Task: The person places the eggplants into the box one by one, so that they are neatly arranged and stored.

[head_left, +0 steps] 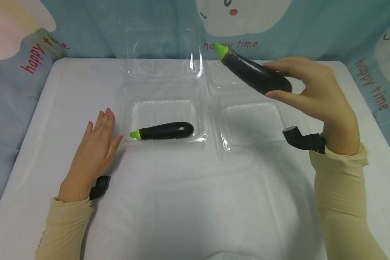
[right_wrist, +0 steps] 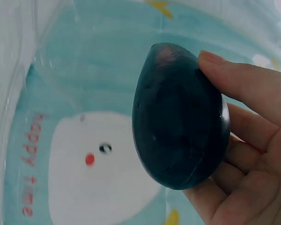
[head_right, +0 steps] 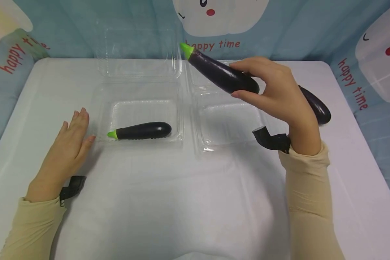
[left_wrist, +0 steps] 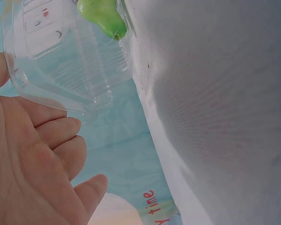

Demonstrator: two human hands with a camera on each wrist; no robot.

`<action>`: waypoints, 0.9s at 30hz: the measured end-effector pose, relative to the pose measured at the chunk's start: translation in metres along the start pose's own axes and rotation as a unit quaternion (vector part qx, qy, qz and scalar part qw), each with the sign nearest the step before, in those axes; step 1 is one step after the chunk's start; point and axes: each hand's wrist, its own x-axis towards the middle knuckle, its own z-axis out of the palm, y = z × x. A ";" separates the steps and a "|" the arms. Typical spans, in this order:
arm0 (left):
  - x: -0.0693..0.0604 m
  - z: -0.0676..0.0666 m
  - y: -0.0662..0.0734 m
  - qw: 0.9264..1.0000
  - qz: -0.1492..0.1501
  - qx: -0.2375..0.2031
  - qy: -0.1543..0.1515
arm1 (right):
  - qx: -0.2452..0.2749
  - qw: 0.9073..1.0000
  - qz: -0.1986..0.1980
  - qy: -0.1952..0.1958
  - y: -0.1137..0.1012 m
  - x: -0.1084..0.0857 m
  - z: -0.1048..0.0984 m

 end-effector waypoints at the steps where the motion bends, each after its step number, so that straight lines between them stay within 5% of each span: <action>1: 0.000 0.000 0.000 1.000 0.000 0.000 0.000 | 0.003 1.000 -0.005 -0.012 -0.002 0.003 0.002; 11: -0.001 0.001 0.000 1.000 0.001 0.002 0.001 | 0.013 0.996 -0.039 -0.085 -0.016 0.032 0.022; 21: 0.001 -0.001 0.001 1.000 0.005 -0.005 0.002 | 0.031 0.990 -0.078 -0.113 -0.019 0.048 0.036; 27: -0.002 0.001 0.003 1.000 0.010 -0.015 -0.003 | 0.055 0.987 -0.064 -0.137 -0.019 0.053 0.049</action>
